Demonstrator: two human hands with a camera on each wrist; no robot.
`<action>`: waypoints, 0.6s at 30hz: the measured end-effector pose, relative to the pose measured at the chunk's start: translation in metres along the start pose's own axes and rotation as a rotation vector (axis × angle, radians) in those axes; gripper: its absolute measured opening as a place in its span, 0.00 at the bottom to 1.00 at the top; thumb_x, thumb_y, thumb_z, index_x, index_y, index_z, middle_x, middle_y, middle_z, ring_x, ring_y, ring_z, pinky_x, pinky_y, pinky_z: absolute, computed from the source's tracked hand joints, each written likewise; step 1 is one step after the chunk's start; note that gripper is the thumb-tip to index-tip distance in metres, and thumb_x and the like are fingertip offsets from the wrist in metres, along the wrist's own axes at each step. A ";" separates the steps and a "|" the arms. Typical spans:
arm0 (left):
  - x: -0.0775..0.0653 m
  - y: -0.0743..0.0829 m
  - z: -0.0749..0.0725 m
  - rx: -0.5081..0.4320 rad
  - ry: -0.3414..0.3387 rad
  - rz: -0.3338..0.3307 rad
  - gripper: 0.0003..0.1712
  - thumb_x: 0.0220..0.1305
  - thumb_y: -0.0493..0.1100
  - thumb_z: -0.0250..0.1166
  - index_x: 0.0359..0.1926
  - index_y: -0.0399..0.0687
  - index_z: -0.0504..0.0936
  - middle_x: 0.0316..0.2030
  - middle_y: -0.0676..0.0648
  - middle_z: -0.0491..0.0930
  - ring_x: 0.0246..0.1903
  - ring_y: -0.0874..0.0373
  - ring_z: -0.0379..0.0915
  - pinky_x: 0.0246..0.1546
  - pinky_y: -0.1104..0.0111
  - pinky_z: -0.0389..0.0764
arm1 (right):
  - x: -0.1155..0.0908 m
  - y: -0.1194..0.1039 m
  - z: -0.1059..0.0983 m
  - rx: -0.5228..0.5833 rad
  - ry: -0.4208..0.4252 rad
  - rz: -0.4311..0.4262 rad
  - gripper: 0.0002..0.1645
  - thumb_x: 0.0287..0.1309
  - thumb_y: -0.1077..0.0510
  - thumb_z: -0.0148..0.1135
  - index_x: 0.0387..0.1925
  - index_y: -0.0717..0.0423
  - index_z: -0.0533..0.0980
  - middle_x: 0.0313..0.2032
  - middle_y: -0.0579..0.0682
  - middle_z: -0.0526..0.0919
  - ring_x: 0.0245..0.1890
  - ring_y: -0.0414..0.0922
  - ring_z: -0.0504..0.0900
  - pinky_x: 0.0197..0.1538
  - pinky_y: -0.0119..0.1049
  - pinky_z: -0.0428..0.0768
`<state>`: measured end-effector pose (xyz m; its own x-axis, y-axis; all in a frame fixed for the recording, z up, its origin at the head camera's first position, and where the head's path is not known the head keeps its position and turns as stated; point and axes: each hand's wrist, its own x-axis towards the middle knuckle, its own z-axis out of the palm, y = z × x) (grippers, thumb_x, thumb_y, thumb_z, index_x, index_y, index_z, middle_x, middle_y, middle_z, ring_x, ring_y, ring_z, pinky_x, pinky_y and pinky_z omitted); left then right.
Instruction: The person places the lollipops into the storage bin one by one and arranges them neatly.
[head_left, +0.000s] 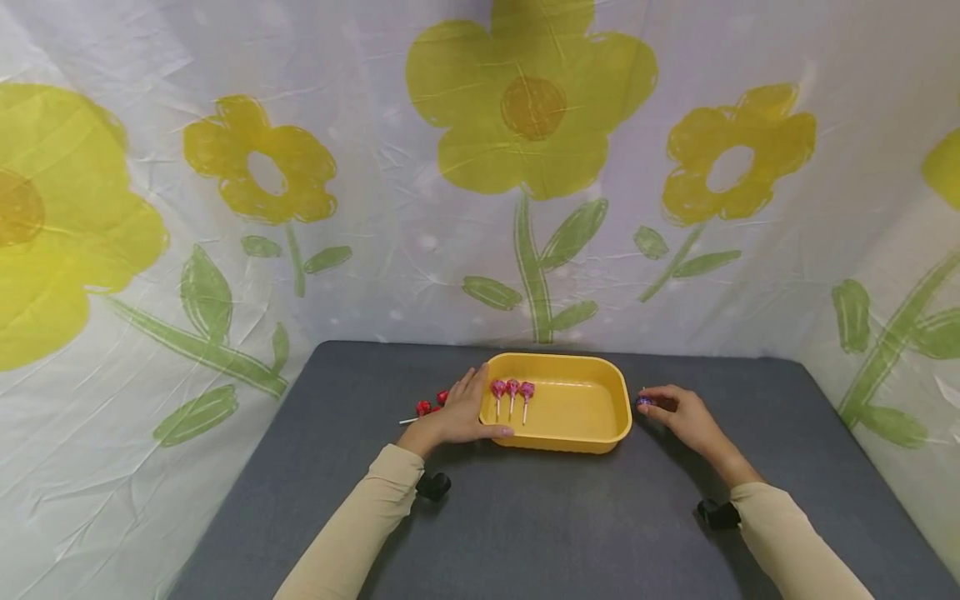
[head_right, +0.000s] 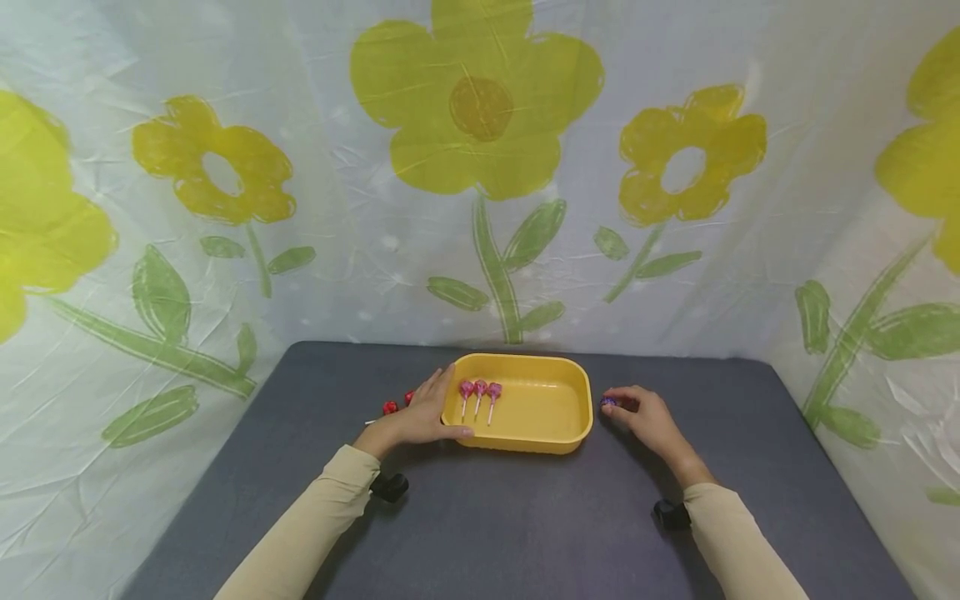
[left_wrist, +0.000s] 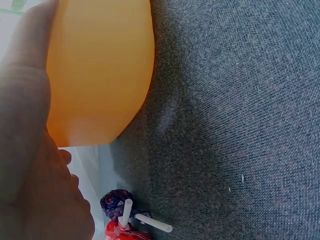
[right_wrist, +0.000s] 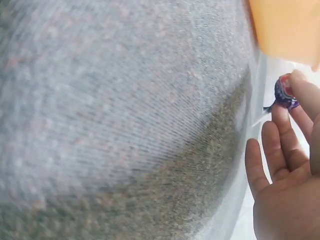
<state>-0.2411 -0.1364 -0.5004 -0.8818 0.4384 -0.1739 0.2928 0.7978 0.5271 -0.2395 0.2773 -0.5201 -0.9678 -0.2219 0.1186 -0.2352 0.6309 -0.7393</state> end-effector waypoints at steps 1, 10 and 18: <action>0.000 0.000 0.000 0.000 -0.001 0.001 0.74 0.52 0.76 0.65 0.79 0.47 0.27 0.80 0.44 0.32 0.80 0.44 0.25 0.78 0.45 0.35 | 0.000 0.000 -0.001 -0.005 0.006 0.004 0.22 0.63 0.51 0.65 0.53 0.60 0.80 0.49 0.61 0.83 0.37 0.26 0.79 0.38 0.26 0.81; -0.001 0.003 -0.004 0.001 -0.005 -0.001 0.74 0.53 0.74 0.65 0.78 0.46 0.27 0.80 0.43 0.32 0.80 0.44 0.26 0.78 0.45 0.36 | 0.002 -0.004 -0.007 -0.049 0.070 -0.013 0.19 0.62 0.48 0.66 0.48 0.55 0.83 0.44 0.55 0.83 0.39 0.31 0.76 0.41 0.26 0.79; -0.004 0.005 -0.004 -0.005 -0.013 0.003 0.74 0.53 0.75 0.65 0.78 0.45 0.27 0.80 0.42 0.32 0.80 0.42 0.26 0.78 0.44 0.36 | 0.003 -0.007 -0.010 -0.068 0.105 -0.024 0.18 0.62 0.47 0.66 0.47 0.55 0.84 0.46 0.54 0.85 0.42 0.31 0.75 0.44 0.26 0.79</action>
<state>-0.2379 -0.1358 -0.4939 -0.8758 0.4467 -0.1831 0.2939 0.7942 0.5319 -0.2413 0.2793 -0.5082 -0.9650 -0.1608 0.2070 -0.2605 0.6763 -0.6891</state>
